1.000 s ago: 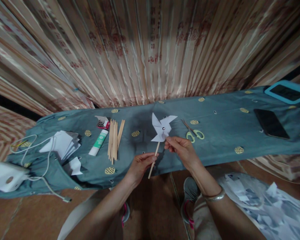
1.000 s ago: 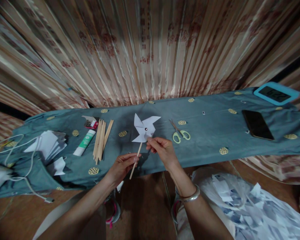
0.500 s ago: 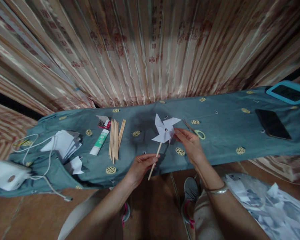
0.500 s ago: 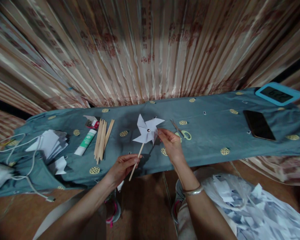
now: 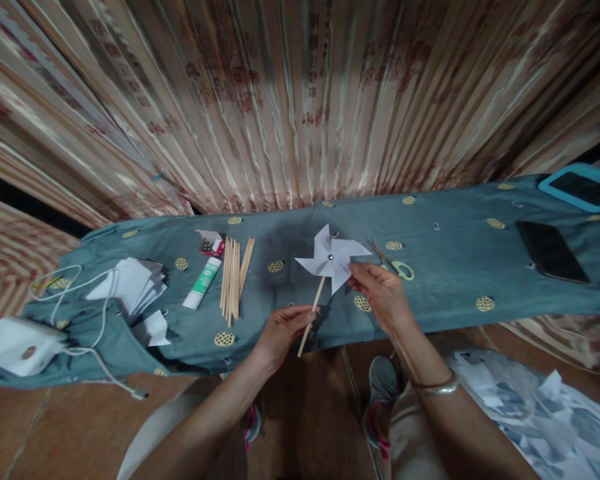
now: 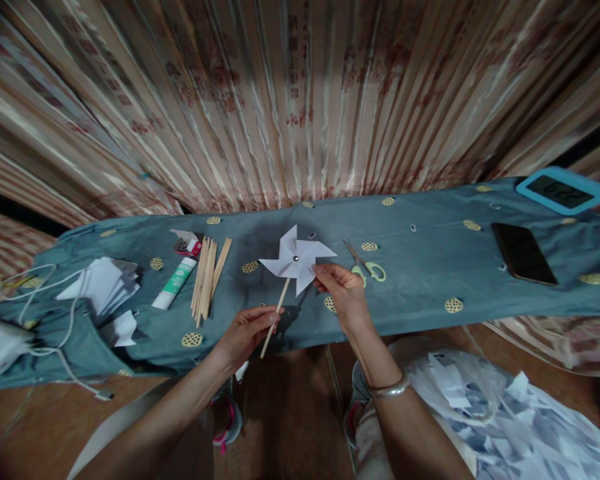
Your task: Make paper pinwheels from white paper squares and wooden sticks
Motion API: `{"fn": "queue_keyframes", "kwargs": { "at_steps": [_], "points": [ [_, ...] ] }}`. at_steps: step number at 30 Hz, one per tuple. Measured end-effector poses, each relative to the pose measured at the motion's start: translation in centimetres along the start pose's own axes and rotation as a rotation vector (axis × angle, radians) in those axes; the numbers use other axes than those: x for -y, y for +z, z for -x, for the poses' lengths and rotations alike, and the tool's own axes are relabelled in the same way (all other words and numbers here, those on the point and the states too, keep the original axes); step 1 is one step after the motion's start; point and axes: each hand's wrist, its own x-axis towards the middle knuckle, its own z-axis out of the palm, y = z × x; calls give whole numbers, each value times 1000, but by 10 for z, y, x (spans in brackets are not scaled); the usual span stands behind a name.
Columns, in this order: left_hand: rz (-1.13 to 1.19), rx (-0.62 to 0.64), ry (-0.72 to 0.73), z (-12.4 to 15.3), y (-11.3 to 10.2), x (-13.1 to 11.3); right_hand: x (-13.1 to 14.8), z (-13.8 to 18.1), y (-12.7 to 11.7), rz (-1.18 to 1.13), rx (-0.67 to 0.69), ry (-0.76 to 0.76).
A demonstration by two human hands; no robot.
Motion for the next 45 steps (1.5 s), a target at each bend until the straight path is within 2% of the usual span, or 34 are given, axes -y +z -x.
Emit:
{"fn": "queue_keyframes", "kwargs": {
  "at_steps": [30,37,40,45],
  "points": [
    [2,17,34,0,3,0,-9,15,14,-204,123,228],
    [49,-8,20,-2,-1,-6,-4,18,11,-4,239,328],
    [57,-27,22,-2,-2,-10,4,13,1,26,213,257],
    [34,4,14,-1,-3,-7,13,-2,-12,-160,-30,-10]
  ]
}}
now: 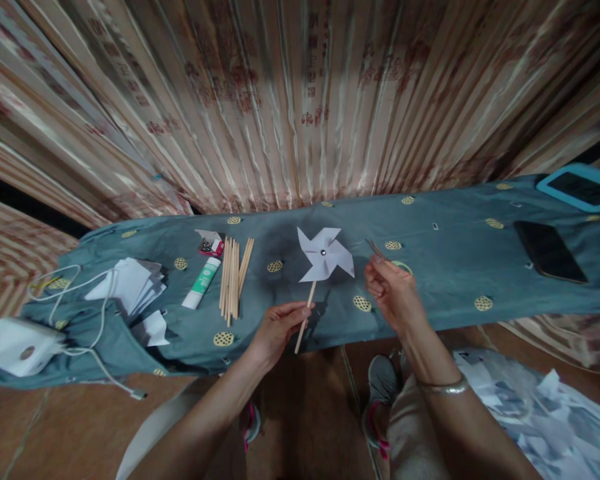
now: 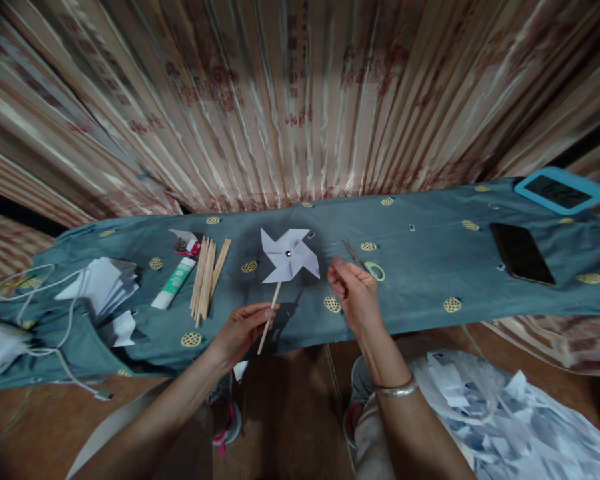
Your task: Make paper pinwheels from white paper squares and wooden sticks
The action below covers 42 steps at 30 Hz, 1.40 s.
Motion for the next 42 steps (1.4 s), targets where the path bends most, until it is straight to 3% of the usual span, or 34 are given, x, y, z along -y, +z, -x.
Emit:
{"fn": "queue_keyframes", "kwargs": {
  "at_steps": [4,9,13,42],
  "points": [
    [-32,52,-30,-1,-2,4,-2,-6,0,-7,-57,-94],
    [-52,67,-30,-1,0,5,-8,-3,4,-54,79,37],
    [-57,69,-31,-1,0,6,-10,0,5,-87,67,95],
    [-37,6,0,-1,5,3,-17,12,11,-14,121,162]
  ]
}}
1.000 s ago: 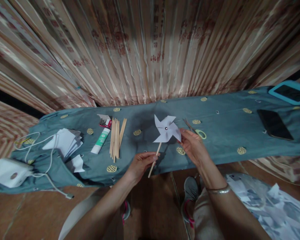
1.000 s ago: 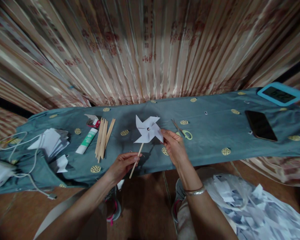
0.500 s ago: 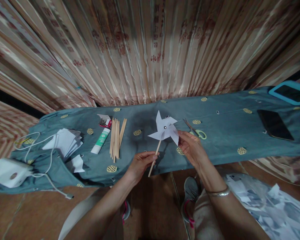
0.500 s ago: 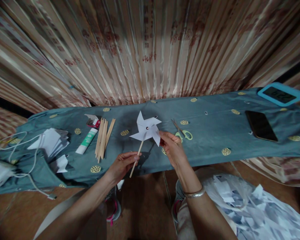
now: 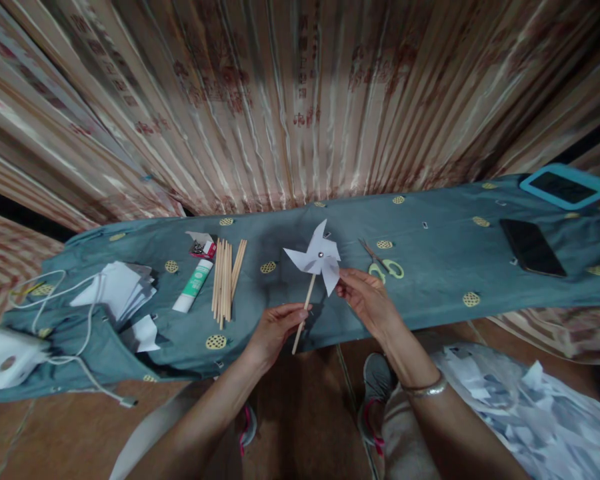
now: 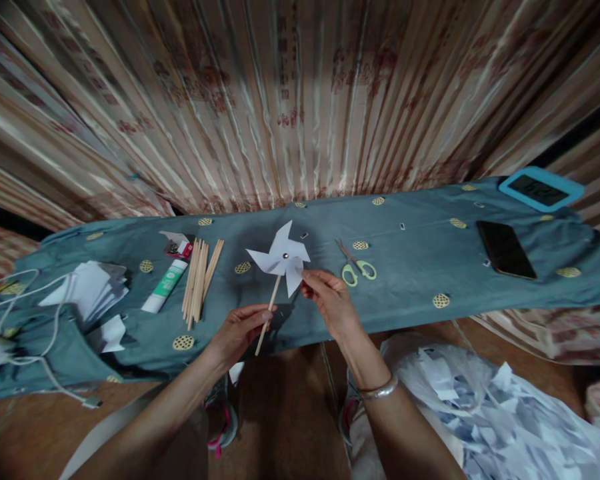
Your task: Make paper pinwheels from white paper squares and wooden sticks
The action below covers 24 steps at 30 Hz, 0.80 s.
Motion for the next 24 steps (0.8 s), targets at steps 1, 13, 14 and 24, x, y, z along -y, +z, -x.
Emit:
{"fn": "queue_keyframes", "kwargs": {
  "at_steps": [1,13,14,24],
  "points": [
    [1,0,0,0,0,0,0,0,1,3,3,3],
    [-4,14,7,-4,0,3,-1,6,6,81,78,11],
    [-6,12,6,-4,0,3,-1,6,7,89,82,14],
    [-30,4,7,-2,3,0,0,9,11,130,110,22]
  ]
}}
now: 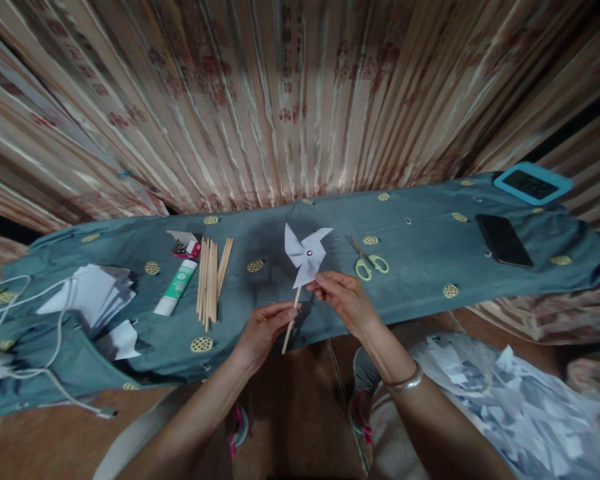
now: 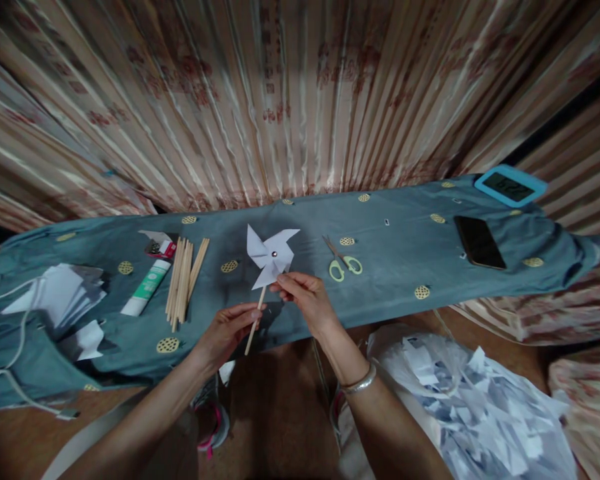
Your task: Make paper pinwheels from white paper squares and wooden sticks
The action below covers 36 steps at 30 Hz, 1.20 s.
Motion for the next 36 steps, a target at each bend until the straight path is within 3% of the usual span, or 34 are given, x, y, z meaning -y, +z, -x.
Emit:
{"fn": "queue_keyframes", "kwargs": {
  "at_steps": [9,16,19,36],
  "points": [
    [12,2,-24,0,0,0,1,0,-5,93,15,-36],
    [28,51,-19,1,-4,2,8,-15,-29,98,-239,-204],
    [19,61,-25,1,-4,3,7,-19,-32,116,-284,-255],
    [1,45,-19,-1,-5,6,4,-17,-22,42,-223,-139]
  ]
}}
